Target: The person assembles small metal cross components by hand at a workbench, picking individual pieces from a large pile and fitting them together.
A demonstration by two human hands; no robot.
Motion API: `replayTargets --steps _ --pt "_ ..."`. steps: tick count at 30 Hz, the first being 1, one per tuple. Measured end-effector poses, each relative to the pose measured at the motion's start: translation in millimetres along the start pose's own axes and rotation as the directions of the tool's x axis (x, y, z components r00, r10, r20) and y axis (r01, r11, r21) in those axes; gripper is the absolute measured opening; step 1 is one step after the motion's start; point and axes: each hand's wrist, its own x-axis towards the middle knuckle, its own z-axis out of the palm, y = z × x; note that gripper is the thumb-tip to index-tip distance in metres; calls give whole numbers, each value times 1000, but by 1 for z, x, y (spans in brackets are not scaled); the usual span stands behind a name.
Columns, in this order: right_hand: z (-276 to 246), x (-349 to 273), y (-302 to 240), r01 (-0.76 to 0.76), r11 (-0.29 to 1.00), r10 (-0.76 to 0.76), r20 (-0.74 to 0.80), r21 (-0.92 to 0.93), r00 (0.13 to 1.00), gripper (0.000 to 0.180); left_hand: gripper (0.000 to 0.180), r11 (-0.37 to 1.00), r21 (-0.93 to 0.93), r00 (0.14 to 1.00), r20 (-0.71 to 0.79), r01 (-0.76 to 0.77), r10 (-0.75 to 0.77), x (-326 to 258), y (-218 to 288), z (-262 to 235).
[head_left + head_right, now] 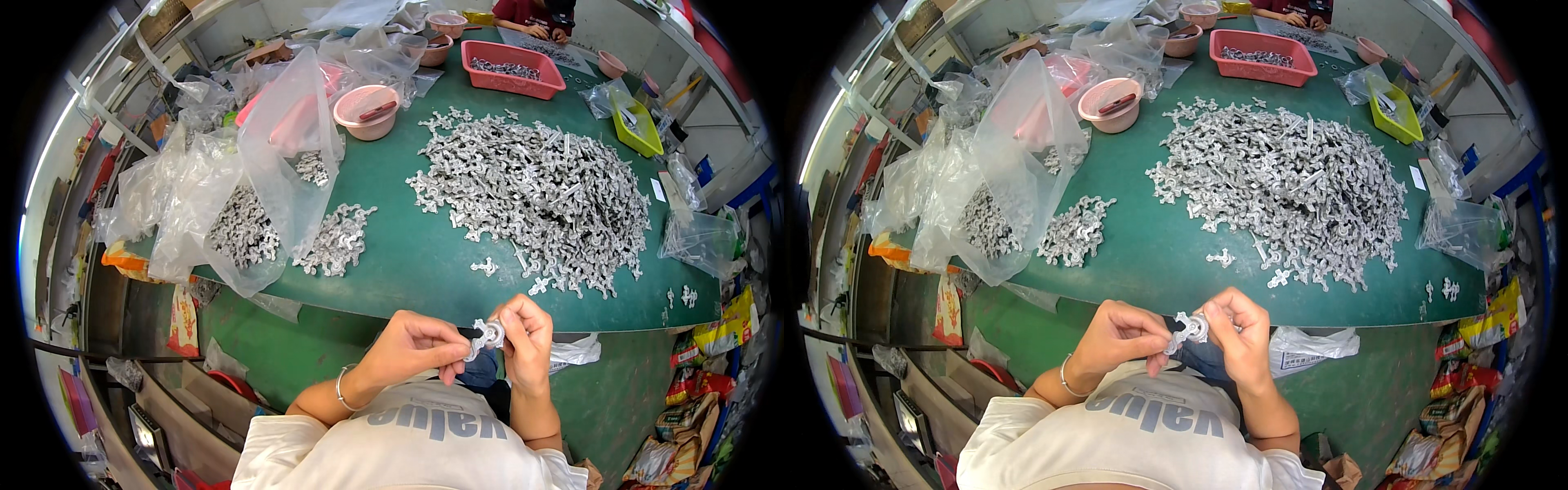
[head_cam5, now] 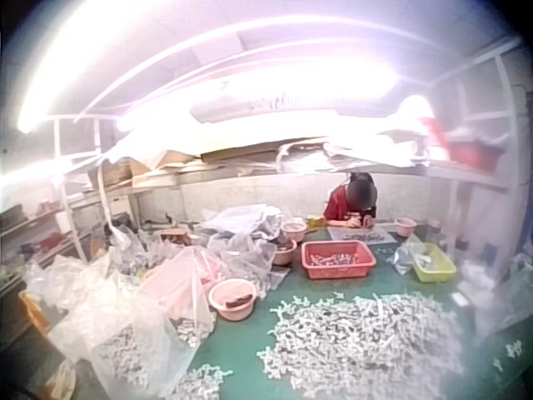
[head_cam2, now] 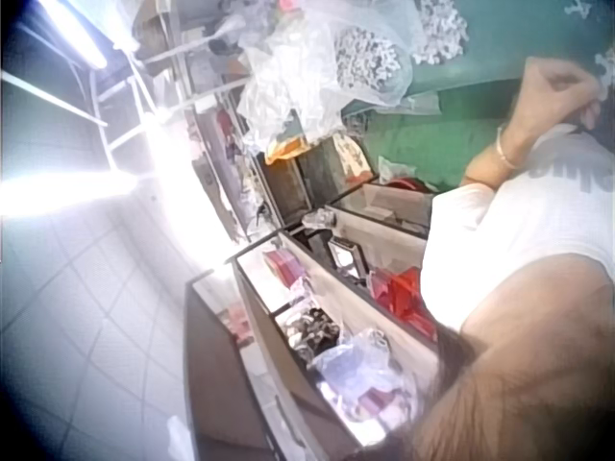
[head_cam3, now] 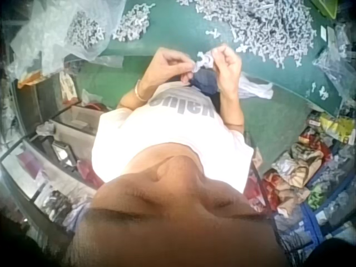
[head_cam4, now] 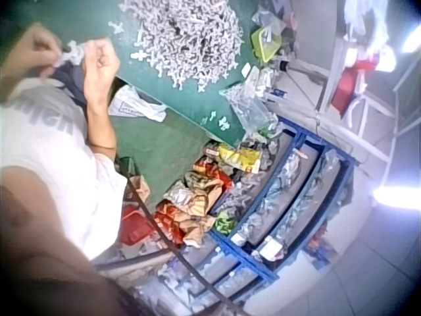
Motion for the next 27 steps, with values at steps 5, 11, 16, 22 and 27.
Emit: replayTargets --steps 5,11,16,22,27 --pt "1 -2 3 46 999 -46 -4 6 999 16 7 1000 8 1000 4 0 0 -2 2 1" --pt "0 -4 1 42 999 -41 13 -26 999 21 10 1000 23 999 50 -20 19 -5 0 -2" --pt "1 -6 0 75 997 -74 30 -30 997 23 7 999 32 995 101 -1 -2 -7 3 6" --pt "-6 -6 -3 34 996 -47 181 79 982 14 9 997 67 973 230 -29 13 -2 -1 9" --pt "-6 -7 -5 11 997 -24 181 71 983 14 10 991 114 958 285 -72 37 0 -2 7"
